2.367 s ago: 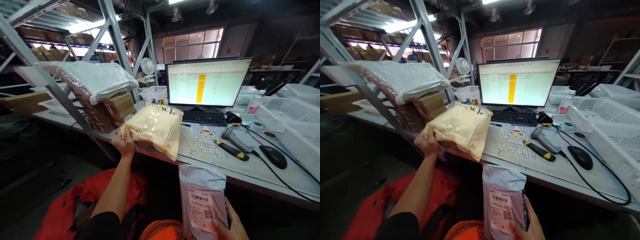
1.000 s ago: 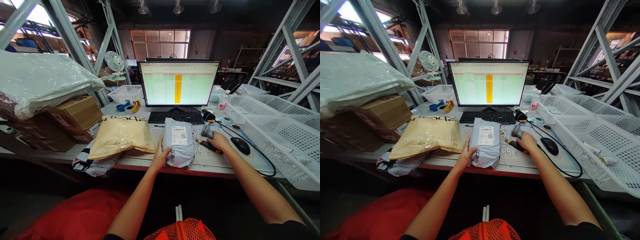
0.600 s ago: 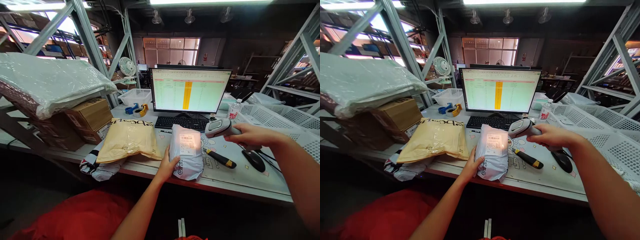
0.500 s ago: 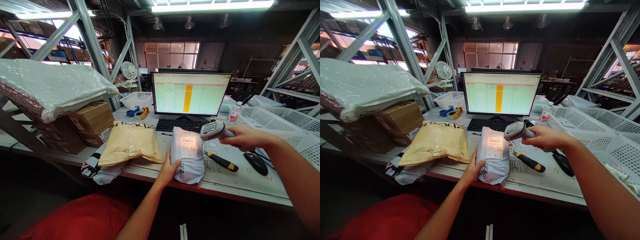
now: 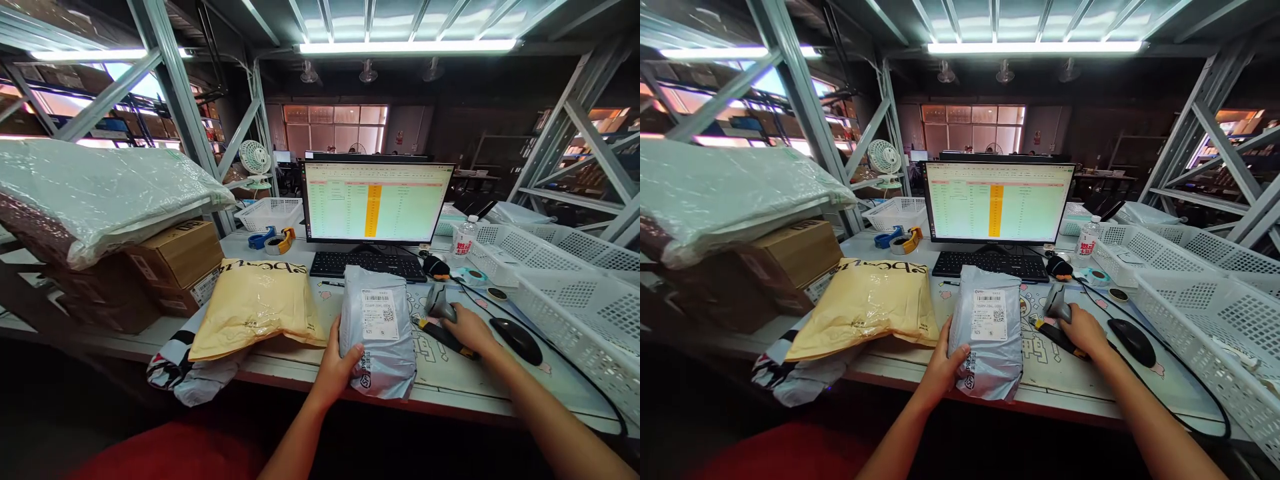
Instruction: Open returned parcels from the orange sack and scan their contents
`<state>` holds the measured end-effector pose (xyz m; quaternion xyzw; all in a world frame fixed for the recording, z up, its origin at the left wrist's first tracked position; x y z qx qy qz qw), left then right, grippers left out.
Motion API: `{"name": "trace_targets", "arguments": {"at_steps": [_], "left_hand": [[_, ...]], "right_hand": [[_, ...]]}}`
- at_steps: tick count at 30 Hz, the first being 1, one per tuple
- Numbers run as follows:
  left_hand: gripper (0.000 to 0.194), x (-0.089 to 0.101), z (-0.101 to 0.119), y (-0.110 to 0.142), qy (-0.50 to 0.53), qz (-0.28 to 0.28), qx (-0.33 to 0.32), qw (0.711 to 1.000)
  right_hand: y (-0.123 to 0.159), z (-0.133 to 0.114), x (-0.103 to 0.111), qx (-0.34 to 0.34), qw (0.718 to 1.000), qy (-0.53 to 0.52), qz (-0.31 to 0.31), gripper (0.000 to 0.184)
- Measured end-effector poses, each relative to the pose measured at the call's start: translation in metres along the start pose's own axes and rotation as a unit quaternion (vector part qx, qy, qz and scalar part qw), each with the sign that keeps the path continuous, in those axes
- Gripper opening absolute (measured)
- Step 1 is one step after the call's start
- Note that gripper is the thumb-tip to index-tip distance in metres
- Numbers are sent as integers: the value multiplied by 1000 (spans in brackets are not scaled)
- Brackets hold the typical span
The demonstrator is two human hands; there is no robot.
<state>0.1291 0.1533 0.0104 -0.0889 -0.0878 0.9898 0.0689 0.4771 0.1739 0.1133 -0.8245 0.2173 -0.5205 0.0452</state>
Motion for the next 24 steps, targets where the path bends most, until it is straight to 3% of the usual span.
{"name": "trace_targets", "arguments": {"at_steps": [6, 9, 12, 16, 24], "left_hand": [[96, 23, -15, 14, 106, 137, 103, 979], [84, 30, -3, 14, 144, 187, 73, 969], [75, 30, 4, 11, 154, 192, 41, 968], [86, 31, -5, 12, 122, 183, 59, 974], [95, 31, -8, 10, 98, 169, 33, 980]], "right_hand": [[-35, -11, -10, 31, 995, 91, -6, 39], [-67, -46, -45, 108, 979, 156, -70, 34], [-93, -77, -91, 144, 967, 161, -136, 31], [-109, -89, -130, 132, 956, 176, -194, 42], [-121, -87, -144, 139, 949, 186, -214, 50]]}}
Point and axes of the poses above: each hand's wrist, its own y-axis away from the middle knuckle, its own x-axis out of the back of the hand, z = x × y, the point moved 9 cm from there along -y, towards the middle knuckle
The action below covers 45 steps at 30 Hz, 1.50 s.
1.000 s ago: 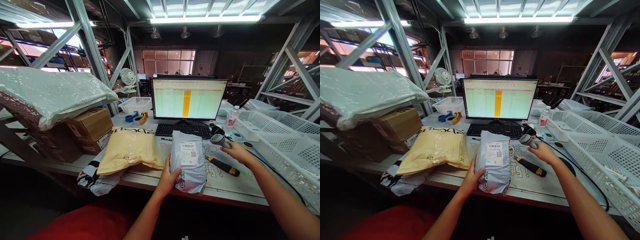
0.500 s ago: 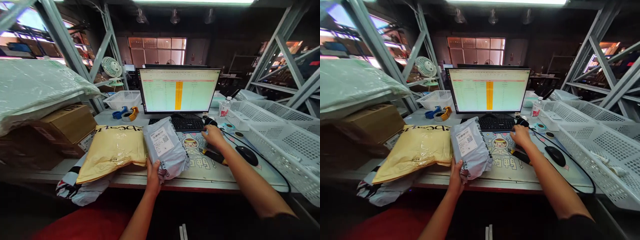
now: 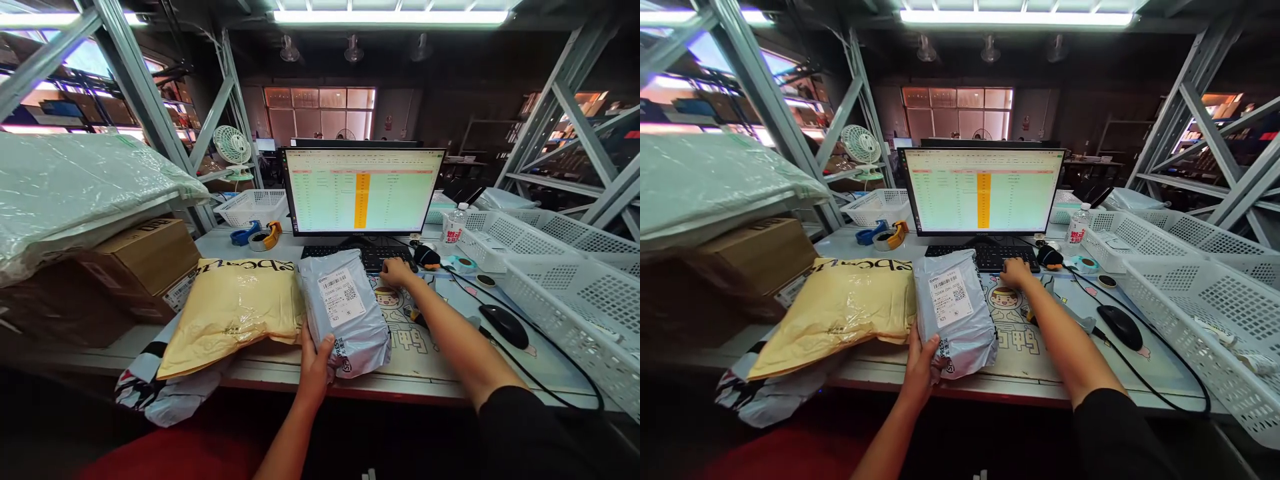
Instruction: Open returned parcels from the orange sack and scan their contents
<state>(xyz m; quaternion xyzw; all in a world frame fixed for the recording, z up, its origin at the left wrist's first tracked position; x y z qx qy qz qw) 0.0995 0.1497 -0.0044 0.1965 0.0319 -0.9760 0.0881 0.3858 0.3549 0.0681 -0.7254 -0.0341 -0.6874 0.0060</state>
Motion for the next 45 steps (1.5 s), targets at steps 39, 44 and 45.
{"name": "trace_targets", "arguments": {"at_steps": [39, 44, 45], "left_hand": [[26, -11, 71, 46, -511, -110, -424, 740], [23, -13, 79, 50, -526, -116, -432, 723], [23, -15, 83, 49, -540, -124, -423, 717]], "right_hand": [[168, -175, 63, 248, 968, -10, 18, 47], [231, -91, 49, 228, 973, -42, 9, 44], [250, -59, 48, 218, 974, -62, 11, 44]]}}
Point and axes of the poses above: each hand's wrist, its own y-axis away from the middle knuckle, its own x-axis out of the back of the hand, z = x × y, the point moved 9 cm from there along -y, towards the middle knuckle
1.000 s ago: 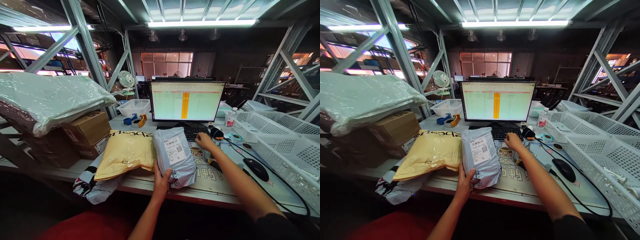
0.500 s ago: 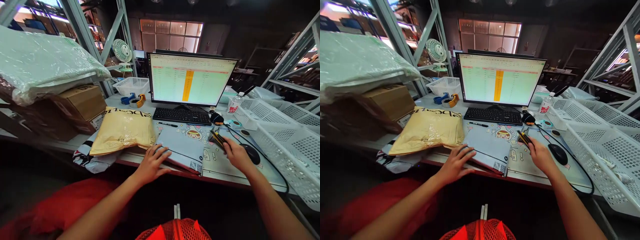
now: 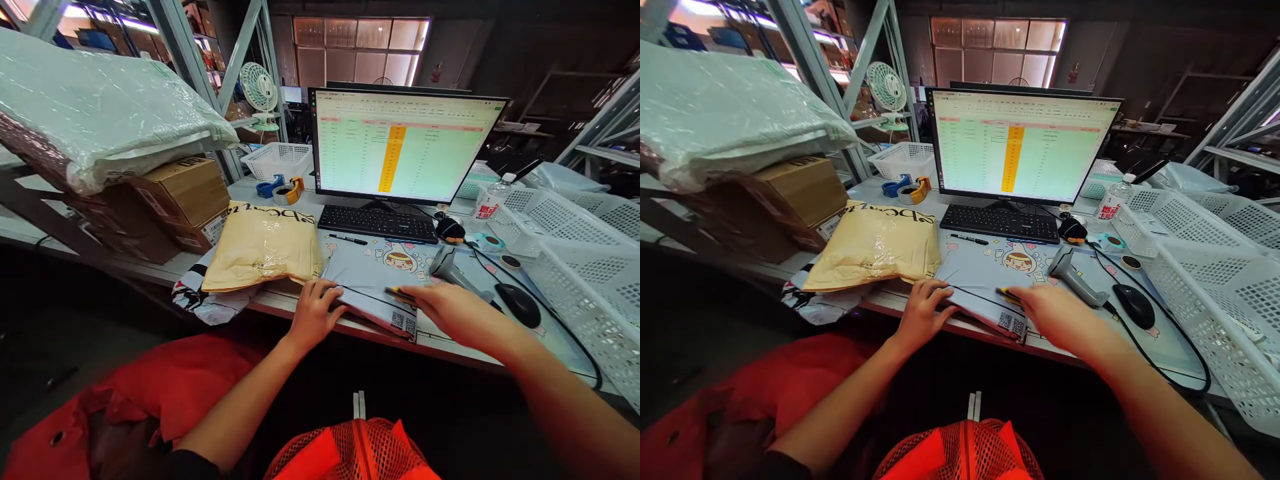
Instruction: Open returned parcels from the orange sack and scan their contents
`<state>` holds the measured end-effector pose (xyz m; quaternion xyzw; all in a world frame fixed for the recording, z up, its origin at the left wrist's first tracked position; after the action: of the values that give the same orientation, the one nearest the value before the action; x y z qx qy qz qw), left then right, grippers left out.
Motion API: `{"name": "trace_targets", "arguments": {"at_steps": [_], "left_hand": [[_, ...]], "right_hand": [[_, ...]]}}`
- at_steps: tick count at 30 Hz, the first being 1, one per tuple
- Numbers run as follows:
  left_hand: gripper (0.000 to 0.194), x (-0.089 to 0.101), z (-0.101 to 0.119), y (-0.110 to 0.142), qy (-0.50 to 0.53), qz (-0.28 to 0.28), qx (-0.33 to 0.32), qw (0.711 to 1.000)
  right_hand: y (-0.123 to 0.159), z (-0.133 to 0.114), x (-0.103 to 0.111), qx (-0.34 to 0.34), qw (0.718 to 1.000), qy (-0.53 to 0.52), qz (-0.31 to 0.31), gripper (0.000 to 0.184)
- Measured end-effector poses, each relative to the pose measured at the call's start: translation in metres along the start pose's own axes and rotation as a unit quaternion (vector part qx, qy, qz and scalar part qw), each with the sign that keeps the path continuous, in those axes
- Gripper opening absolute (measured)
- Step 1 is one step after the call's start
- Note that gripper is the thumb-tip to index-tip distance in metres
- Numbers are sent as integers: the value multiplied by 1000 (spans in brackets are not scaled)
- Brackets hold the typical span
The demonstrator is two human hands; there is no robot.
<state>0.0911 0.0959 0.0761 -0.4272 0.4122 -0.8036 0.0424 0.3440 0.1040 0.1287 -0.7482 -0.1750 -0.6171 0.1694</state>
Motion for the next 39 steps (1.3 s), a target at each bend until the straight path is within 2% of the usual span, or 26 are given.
{"name": "trace_targets", "arguments": {"at_steps": [3, 5, 7, 10, 12, 13, 15, 17, 18, 20, 22, 24, 28, 33, 36, 39], "left_hand": [[28, 2, 6, -21, -28, -73, 0, 997], [32, -2, 14, -40, -12, -116, -29, 993], [34, -13, 25, -58, 33, -158, -79, 984], [37, -35, 32, -72, 88, -208, -122, 966], [23, -44, 29, -74, 93, -210, -108, 967], [20, -46, 28, -74, 86, -202, -99, 971], [22, -47, 30, -70, 50, -178, -87, 979], [26, -47, 38, -66, -4, -148, -77, 986], [29, -47, 42, -63, -31, -134, -69, 988], [37, -48, 51, -56, -70, -113, -49, 990], [42, -46, 58, -46, -83, -107, -29, 990], [46, -38, 62, -33, -84, -114, -12, 990], [44, -10, 71, -1, -60, -155, -7, 986], [27, 21, 87, 39, 14, -192, -7, 981], [22, 21, 84, 74, 63, -190, 41, 979], [23, 0, 58, 113, 141, -154, 144, 967]], "right_hand": [[75, 65, 2, -61, 997, -31, 35, 40], [98, 98, -3, -117, 989, -22, 88, 45], [98, 117, -18, -157, 979, -3, 131, 53], [73, 122, -53, -166, 978, 20, 125, 55], [55, 117, -63, -158, 979, 25, 125, 52], [47, 112, -60, -154, 977, 19, 145, 50], [27, 96, -40, -133, 969, -14, 207, 47], [-2, 65, -18, -81, 965, -58, 244, 45], [-21, 45, -12, -45, 968, -75, 235, 43], [-61, 5, -14, 8, 980, -80, 182, 43], [-94, -25, -29, 24, 991, -56, 121, 48], [-112, -41, -48, 18, 996, -44, 70, 53], [-118, -45, -71, 7, 998, -60, 19, 46], [-115, -37, -72, -2, 997, -71, 15, 42], [-114, -36, -74, -10, 996, -87, 20, 41], [-113, -36, -77, -14, 994, -105, 17, 40]]}}
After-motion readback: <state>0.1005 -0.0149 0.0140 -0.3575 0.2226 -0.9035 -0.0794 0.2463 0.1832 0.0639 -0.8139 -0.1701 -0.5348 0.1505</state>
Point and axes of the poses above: each hand's wrist, its own y-axis away from the middle knuckle, its own x-axis out of the back of the hand, z = x × y, the point moved 9 cm from there along -y, towards the middle knuckle
